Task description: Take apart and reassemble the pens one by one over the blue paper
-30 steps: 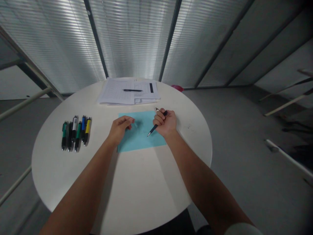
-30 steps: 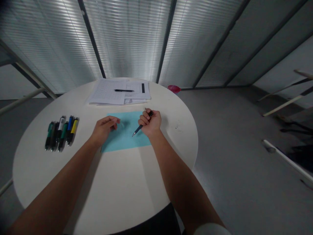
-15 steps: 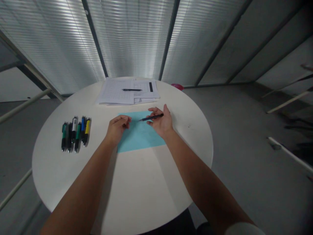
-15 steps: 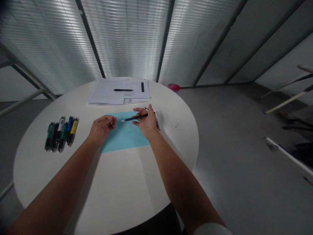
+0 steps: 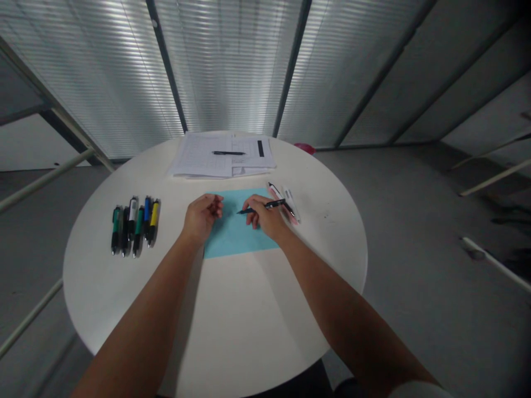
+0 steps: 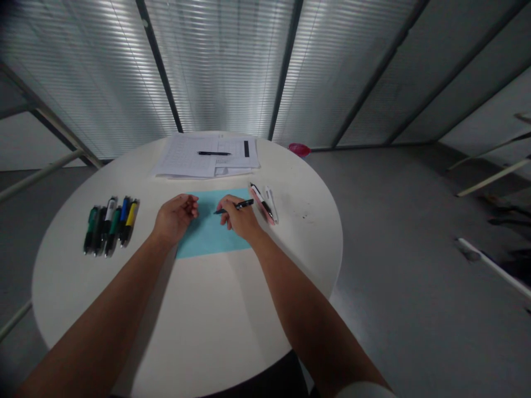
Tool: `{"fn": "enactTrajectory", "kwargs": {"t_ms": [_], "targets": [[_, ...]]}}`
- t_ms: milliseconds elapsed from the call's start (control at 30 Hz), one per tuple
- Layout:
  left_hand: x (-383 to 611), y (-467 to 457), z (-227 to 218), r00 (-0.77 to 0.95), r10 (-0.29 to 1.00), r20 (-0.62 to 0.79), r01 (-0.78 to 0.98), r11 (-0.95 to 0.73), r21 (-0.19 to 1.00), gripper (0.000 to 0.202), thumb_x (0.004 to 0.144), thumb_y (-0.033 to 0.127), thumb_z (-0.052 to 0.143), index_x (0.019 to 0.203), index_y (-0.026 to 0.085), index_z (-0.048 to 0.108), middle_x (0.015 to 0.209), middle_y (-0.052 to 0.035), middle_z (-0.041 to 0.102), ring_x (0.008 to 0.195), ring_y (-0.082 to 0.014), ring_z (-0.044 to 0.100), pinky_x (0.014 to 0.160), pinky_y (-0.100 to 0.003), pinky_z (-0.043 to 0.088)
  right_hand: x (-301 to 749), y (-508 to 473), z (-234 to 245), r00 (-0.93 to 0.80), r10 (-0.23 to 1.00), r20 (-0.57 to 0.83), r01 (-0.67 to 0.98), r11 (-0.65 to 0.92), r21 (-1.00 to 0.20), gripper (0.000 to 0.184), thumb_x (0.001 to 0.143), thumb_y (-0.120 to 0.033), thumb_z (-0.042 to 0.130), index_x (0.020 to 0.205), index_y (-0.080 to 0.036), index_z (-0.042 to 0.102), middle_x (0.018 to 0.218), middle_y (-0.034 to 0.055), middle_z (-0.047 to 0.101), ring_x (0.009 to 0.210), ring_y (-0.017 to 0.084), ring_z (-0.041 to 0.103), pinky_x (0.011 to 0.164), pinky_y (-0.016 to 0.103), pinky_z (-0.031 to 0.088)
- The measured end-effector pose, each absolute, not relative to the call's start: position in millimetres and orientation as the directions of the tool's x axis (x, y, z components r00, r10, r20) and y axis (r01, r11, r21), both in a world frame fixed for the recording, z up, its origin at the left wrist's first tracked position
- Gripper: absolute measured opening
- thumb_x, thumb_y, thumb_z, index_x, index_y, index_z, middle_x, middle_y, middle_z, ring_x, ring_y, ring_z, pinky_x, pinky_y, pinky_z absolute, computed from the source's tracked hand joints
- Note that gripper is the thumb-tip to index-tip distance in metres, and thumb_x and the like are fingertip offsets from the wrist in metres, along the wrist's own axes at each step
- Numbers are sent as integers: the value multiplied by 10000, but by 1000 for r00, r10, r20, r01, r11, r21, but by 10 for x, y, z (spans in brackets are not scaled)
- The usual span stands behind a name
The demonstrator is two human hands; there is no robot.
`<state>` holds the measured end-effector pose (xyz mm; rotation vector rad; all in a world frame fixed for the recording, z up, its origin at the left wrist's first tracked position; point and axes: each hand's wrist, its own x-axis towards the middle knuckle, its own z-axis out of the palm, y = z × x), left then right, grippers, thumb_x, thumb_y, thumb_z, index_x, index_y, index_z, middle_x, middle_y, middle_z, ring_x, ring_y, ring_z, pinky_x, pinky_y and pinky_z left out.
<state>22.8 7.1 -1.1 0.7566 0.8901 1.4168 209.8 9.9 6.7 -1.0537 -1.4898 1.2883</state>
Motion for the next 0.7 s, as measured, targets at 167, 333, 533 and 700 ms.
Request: {"fn": "enactTrajectory", "kwargs": {"t_ms": [167, 333, 533, 700], "targets": [[236, 72, -16, -51, 996, -70, -494, 36, 869, 169, 764, 255, 639, 748, 96, 697, 669, -63, 593, 594, -121, 545, 537, -238, 417, 2112, 87, 37, -283, 930, 235, 171, 290, -942, 183, 776, -267, 520, 624, -183, 575, 522, -40, 494, 506, 91, 440, 506, 226, 317], [242, 69, -16, -50, 997, -58, -489, 26, 872, 169, 758, 254, 638, 748, 97, 697, 668, -63, 591, 595, -119, 542, 535, -234, 418, 2111, 99, -29, -317, 918, 236, 241, 319, -917, 199, 786, -226, 464, 624, -186, 572, 587, -23, 526, 585, 112, 465, 549, 241, 308], [249, 55, 19, -52, 996, -79, -479, 45, 877, 158, 747, 254, 641, 739, 103, 688, 663, -60, 588, 578, -118, 528, 532, -241, 421, 2093, 57, 25, -334, 917, 218, 416, 351, -839, 230, 821, -244, 448, 641, -194, 582, 601, -22, 552, 609, 122, 488, 588, 245, 328], [241, 57, 16, -54, 996, -73, -479, 39, 877, 166, 758, 250, 637, 745, 93, 689, 669, -64, 588, 583, -117, 532, 534, -239, 416, 2144, 53, 151, -248, 946, 209, 649, 322, -689, 284, 845, -214, 406, 622, -195, 581, 633, 12, 619, 671, 144, 564, 669, 257, 385]]}}
